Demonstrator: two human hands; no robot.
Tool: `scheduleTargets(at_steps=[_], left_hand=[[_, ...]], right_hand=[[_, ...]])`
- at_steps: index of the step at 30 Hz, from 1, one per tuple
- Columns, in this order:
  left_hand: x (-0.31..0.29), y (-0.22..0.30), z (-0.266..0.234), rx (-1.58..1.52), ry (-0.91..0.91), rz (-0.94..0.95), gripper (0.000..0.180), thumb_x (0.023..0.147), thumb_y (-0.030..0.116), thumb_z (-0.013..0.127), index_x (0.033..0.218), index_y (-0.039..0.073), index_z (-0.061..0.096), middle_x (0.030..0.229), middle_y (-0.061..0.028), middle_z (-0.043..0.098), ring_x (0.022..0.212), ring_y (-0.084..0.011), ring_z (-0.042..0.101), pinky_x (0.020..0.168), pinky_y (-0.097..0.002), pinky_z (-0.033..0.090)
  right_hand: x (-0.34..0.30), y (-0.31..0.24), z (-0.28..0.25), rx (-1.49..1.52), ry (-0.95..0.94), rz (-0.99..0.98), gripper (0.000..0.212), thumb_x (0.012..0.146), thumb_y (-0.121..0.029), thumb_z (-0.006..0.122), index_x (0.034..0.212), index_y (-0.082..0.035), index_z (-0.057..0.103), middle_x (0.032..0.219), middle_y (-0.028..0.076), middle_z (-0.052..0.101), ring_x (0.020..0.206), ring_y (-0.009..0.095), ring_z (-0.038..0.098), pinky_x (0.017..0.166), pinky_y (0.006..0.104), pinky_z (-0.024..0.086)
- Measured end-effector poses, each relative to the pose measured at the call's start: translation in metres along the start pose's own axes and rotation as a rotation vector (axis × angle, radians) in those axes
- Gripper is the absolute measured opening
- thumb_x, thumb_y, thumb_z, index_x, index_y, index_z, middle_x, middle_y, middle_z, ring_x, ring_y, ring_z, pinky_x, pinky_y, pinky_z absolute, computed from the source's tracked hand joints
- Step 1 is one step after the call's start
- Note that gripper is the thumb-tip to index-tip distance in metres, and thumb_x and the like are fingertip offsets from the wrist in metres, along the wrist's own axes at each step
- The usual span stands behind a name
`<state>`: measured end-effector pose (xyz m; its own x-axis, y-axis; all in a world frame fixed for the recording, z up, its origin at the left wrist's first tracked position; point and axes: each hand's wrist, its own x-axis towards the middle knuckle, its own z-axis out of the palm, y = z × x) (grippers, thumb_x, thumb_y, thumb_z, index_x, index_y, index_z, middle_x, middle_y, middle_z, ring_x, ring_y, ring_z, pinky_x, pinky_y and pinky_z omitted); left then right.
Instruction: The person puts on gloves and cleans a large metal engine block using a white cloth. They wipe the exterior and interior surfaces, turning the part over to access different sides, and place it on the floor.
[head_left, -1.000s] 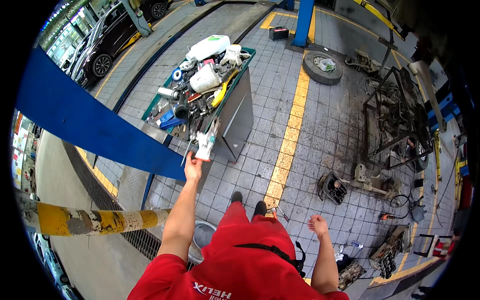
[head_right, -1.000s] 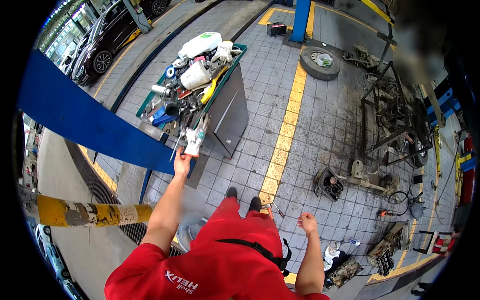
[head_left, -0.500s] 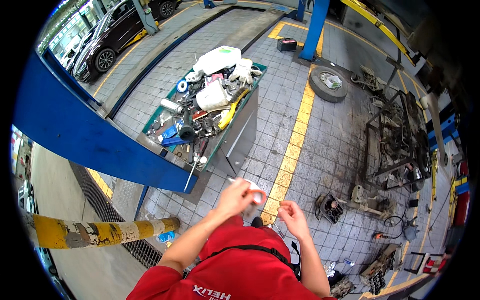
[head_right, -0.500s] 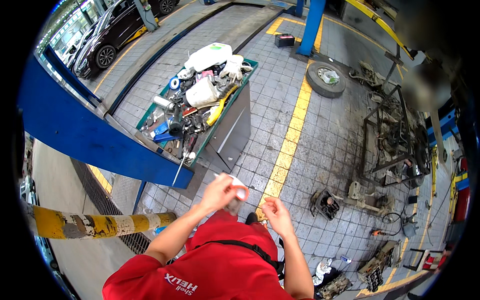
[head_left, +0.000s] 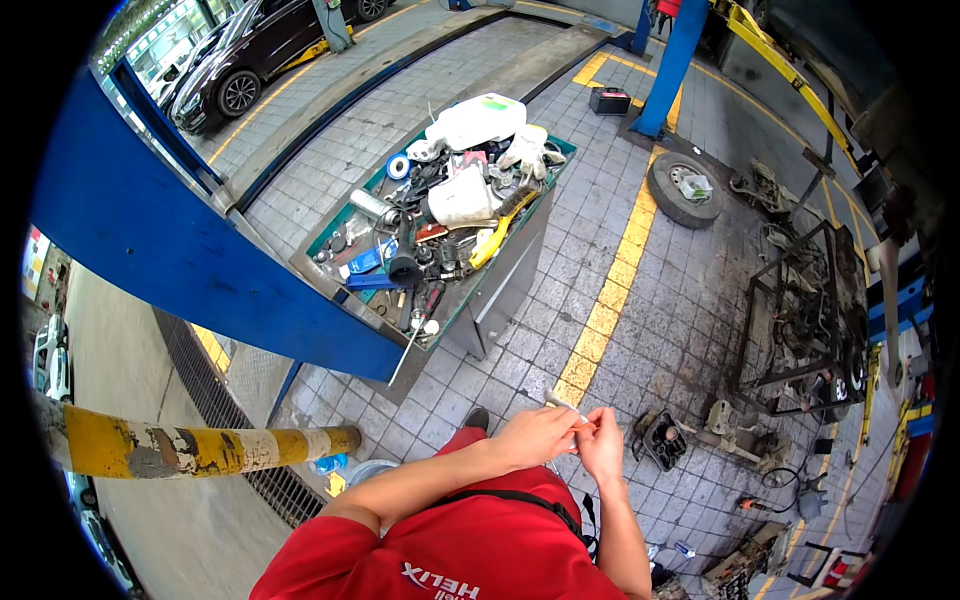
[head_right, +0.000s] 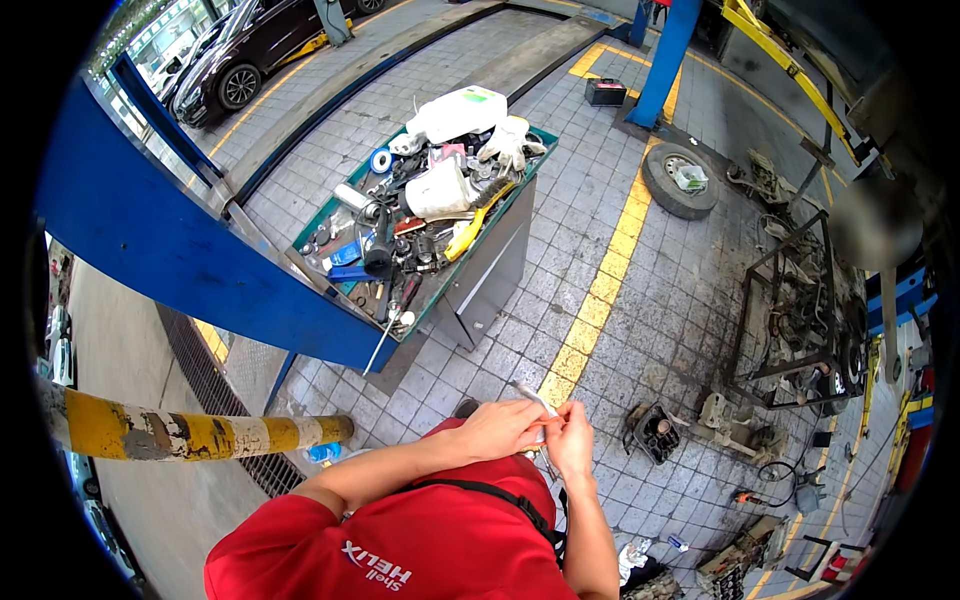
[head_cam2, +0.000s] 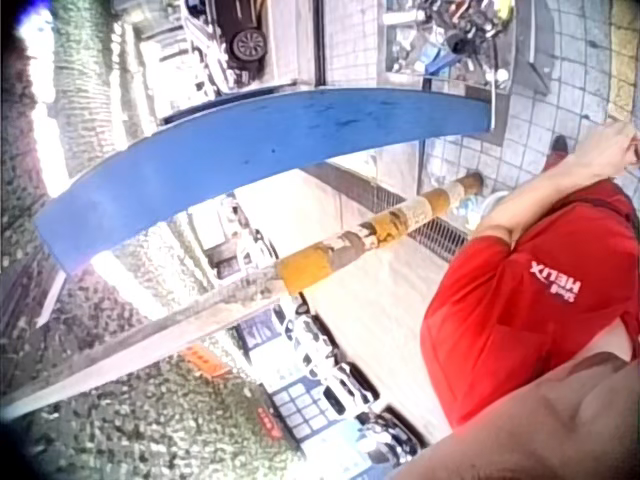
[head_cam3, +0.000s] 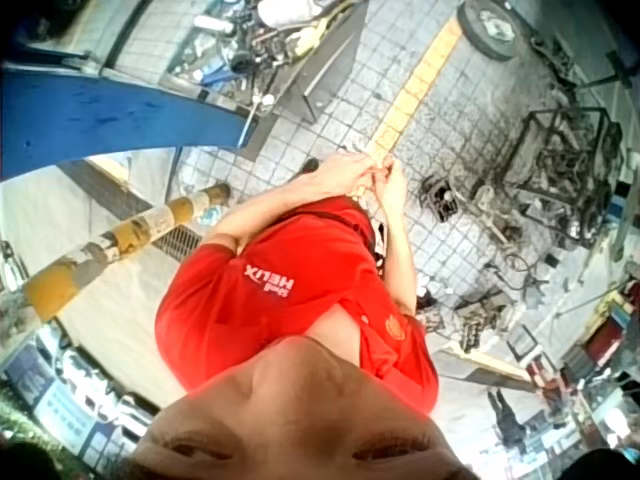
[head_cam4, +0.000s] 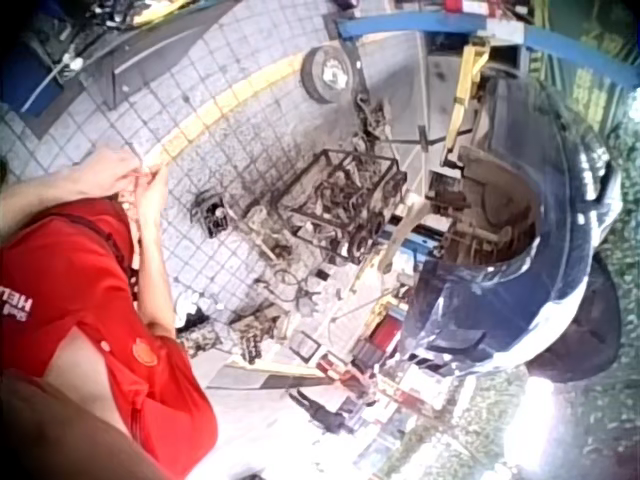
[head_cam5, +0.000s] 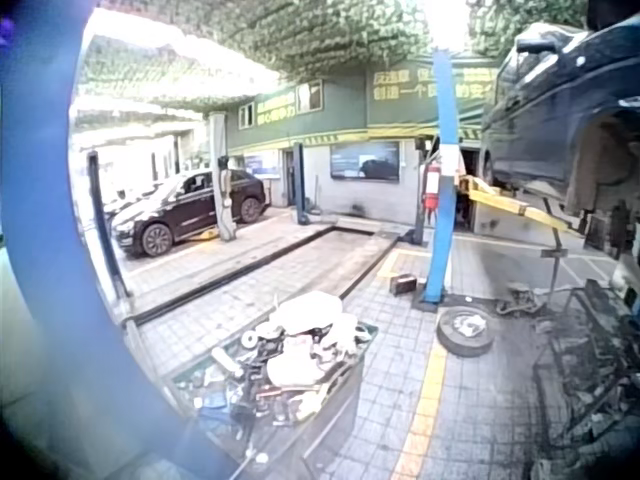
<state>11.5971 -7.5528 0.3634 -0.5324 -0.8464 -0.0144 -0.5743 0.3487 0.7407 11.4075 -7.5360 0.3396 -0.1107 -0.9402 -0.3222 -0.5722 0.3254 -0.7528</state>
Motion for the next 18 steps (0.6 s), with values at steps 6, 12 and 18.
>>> scheduleTargets(at_steps=[6,12,18], left_hand=[[0.004,0.016,-0.019,-0.033,0.131,0.029,0.024,0.096,0.028,0.071,0.105,0.009,0.06,0.098,-0.0118,0.071,0.086,-0.0328,0.074,0.066,-0.0464,0.058],[-0.005,0.035,-0.047,-0.072,0.144,0.062,0.033,0.096,0.034,0.077,0.118,0.011,0.068,0.106,-0.0091,0.069,0.09,-0.0313,0.073,0.071,-0.0427,0.058],[-0.011,0.037,-0.074,-0.108,0.362,0.039,0.024,0.089,0.011,0.083,0.11,0.006,0.073,0.108,-0.0082,0.072,0.07,-0.0153,0.068,0.062,-0.0281,0.056]], right_hand=[[0.007,0.006,-0.004,0.545,0.03,0.025,0.018,0.096,0.01,0.055,0.107,-0.004,0.059,0.096,0.001,0.065,0.082,0.008,0.06,0.067,0.026,0.052],[0.008,-0.007,-0.028,0.835,0.082,-0.023,0.014,0.105,0.001,0.057,0.116,-0.004,0.062,0.1,0.002,0.068,0.087,0.008,0.064,0.074,0.0252,0.053],[0.01,0.003,-0.065,1.564,-0.067,-0.039,0.03,0.107,-0.01,0.058,0.135,-0.002,0.06,0.126,0.012,0.071,0.117,0.024,0.07,0.105,0.0418,0.054]])
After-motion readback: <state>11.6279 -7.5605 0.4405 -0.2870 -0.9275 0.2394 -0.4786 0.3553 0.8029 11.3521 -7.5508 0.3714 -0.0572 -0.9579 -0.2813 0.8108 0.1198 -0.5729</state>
